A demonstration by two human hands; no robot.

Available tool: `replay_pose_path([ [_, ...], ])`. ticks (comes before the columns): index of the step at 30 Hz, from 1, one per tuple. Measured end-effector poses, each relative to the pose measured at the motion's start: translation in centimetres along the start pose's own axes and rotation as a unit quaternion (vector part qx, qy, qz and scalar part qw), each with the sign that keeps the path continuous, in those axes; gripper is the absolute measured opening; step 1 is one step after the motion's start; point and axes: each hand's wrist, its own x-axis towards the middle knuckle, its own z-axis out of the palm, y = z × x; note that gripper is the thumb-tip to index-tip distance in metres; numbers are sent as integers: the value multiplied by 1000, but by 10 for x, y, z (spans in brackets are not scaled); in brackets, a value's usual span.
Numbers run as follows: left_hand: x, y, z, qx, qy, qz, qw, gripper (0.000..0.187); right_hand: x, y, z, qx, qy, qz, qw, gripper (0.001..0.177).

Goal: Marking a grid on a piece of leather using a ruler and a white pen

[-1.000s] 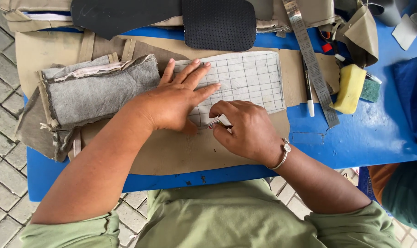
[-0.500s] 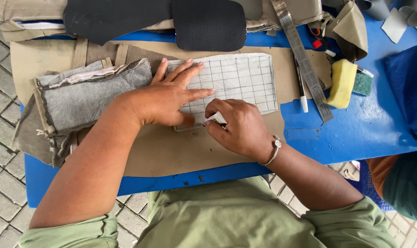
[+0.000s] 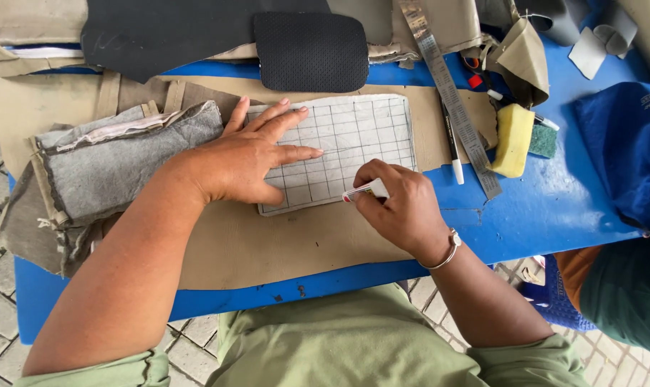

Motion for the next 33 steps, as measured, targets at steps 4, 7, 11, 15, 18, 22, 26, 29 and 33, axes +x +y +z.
replay_pose_path([
  [4, -2, 5, -2, -1, 8, 8, 1000, 86, 4, -13, -4, -8, -33, -14, 999, 9],
  [7, -3, 14, -1, 37, -10, -19, 999, 100, 5, -13, -6, 14, -43, -39, 998, 7],
  [11, -2, 15, 4, 30, 13, -4, 999, 102, 4, -8, -6, 36, -24, -14, 999, 7],
  [15, -1, 15, 0, 20, 3, -4, 1000, 100, 4, -4, -11, 35, -7, -10, 999, 5],
  [18, -1, 14, 0, 26, -2, -3, 1000, 100, -1, 7, -12, 29, -8, 37, 999, 6],
  [22, 1, 9, 5, 29, 3, 1, 1000, 99, -8, 16, -18, 45, -6, 65, 997, 8],
  [26, 1, 6, 7, 34, 13, 9, 999, 100, -10, 14, -20, 59, 16, 63, 996, 6],
  [29, 2, 7, 7, 36, 20, 14, 999, 99, -7, 11, -17, 61, 16, 37, 997, 7],
  [33, 2, 4, 10, 39, 21, 13, 999, 100, -6, 16, -22, 32, 12, 45, 998, 9],
])
